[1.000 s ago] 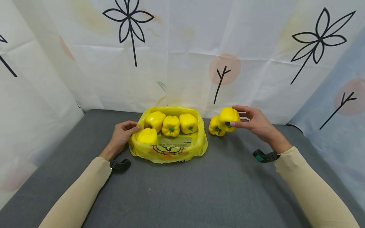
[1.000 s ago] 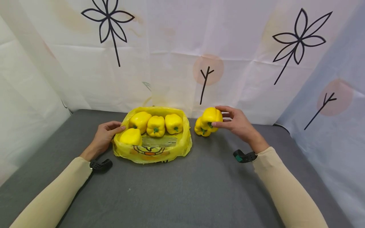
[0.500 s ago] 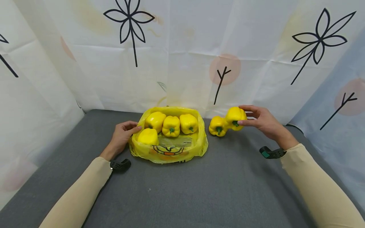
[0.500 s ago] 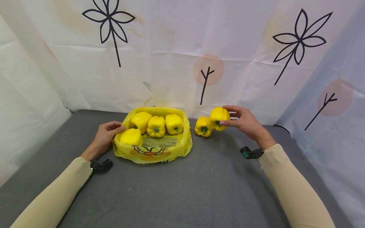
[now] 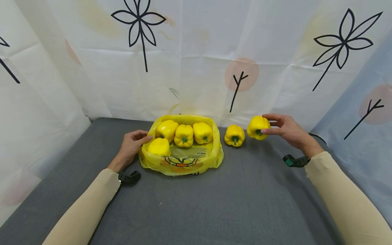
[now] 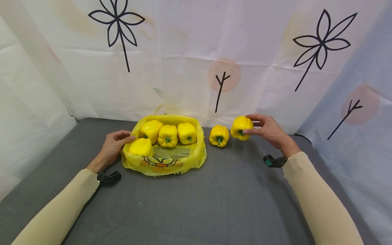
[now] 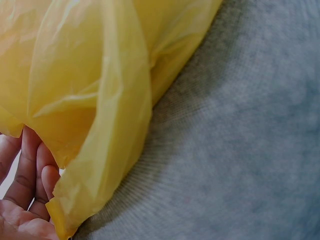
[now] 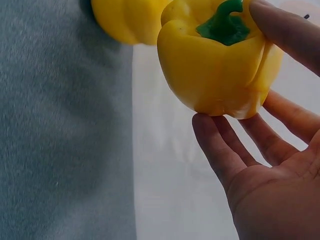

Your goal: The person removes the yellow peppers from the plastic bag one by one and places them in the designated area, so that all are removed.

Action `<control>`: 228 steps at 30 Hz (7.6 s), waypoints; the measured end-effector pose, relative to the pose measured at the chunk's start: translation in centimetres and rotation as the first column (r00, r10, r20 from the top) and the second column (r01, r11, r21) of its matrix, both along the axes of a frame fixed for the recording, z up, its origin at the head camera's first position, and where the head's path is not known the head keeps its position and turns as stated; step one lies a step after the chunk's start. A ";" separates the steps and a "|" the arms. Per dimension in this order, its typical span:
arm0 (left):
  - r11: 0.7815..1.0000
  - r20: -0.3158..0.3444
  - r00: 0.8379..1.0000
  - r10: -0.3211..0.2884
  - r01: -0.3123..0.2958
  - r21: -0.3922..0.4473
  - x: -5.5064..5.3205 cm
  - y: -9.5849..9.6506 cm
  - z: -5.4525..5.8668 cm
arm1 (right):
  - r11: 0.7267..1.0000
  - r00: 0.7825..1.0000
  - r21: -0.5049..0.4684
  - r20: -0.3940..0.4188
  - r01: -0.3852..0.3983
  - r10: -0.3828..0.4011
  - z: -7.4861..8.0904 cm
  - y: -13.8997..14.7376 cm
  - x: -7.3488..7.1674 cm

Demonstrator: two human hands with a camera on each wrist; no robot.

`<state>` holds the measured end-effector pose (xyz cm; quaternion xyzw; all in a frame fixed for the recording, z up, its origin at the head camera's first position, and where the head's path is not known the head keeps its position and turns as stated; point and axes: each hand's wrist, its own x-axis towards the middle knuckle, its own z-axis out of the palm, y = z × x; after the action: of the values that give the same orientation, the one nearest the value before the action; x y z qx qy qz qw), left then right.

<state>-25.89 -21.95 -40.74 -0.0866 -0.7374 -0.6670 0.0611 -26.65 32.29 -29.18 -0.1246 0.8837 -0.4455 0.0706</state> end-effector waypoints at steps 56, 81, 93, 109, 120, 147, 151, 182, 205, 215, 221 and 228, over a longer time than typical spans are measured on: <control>1.000 0.009 1.000 -0.006 0.006 0.004 -0.1 -0.1 -0.1 | 0.994 0.972 -0.062 0.212 -0.086 0.097 -4.6 2.3 -2.8; 1.000 0.004 1.000 0.001 -0.001 0.004 0.0 0.0 0.0 | 0.999 0.994 -0.044 0.108 -0.026 0.031 -2.6 2.9 -1.4; 1.000 0.014 1.000 0.006 -0.006 0.022 0.0 -0.1 -0.1 | 0.999 0.999 -0.009 -0.011 0.041 -0.042 -1.3 1.9 0.1; 1.000 0.010 1.000 -0.002 0.002 -0.002 0.0 -0.1 0.2 | 0.999 0.995 -0.040 -0.095 -0.020 0.016 1.0 -1.9 2.1; 1.000 0.015 1.000 -0.002 0.002 -0.002 0.1 0.0 0.1 | 0.990 0.986 -0.088 -0.130 -0.114 0.102 1.1 -5.0 3.0; 1.000 -0.005 1.000 -0.001 0.001 0.000 0.2 0.0 0.1 | 0.935 0.965 -0.257 -0.164 -0.244 0.206 0.3 -10.9 3.2; 1.000 -0.010 1.000 -0.002 0.002 0.000 0.2 0.1 0.1 | 0.921 0.963 -0.295 -0.164 -0.253 0.212 0.2 -11.8 3.1; 1.000 0.007 1.000 0.002 -0.002 0.004 0.2 0.1 0.1 | 0.817 0.937 -0.458 -0.194 -0.350 0.292 0.3 -17.2 2.8; 1.000 0.004 1.000 -0.014 0.014 0.005 0.2 0.0 0.0 | 0.806 0.920 -0.447 -0.240 -0.387 0.309 1.3 -21.1 2.7; 1.000 0.003 1.000 -0.018 0.018 0.003 0.2 0.0 0.1 | 0.801 0.910 -0.436 -0.252 -0.410 0.329 0.7 -22.3 2.8; 1.000 0.004 1.000 -0.011 0.011 -0.003 0.3 0.0 0.2 | 0.815 0.906 -0.403 -0.259 -0.416 0.334 0.2 -22.7 2.7; 1.000 0.000 1.000 -0.004 0.004 0.001 0.3 -0.2 0.2 | 0.849 0.910 -0.341 -0.247 -0.404 0.334 -0.8 -24.0 2.6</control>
<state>-25.63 -22.11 -40.58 -0.0883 -0.7369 -0.6675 0.0599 -24.08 8.26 -29.98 -0.3434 0.7409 -0.5751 0.0499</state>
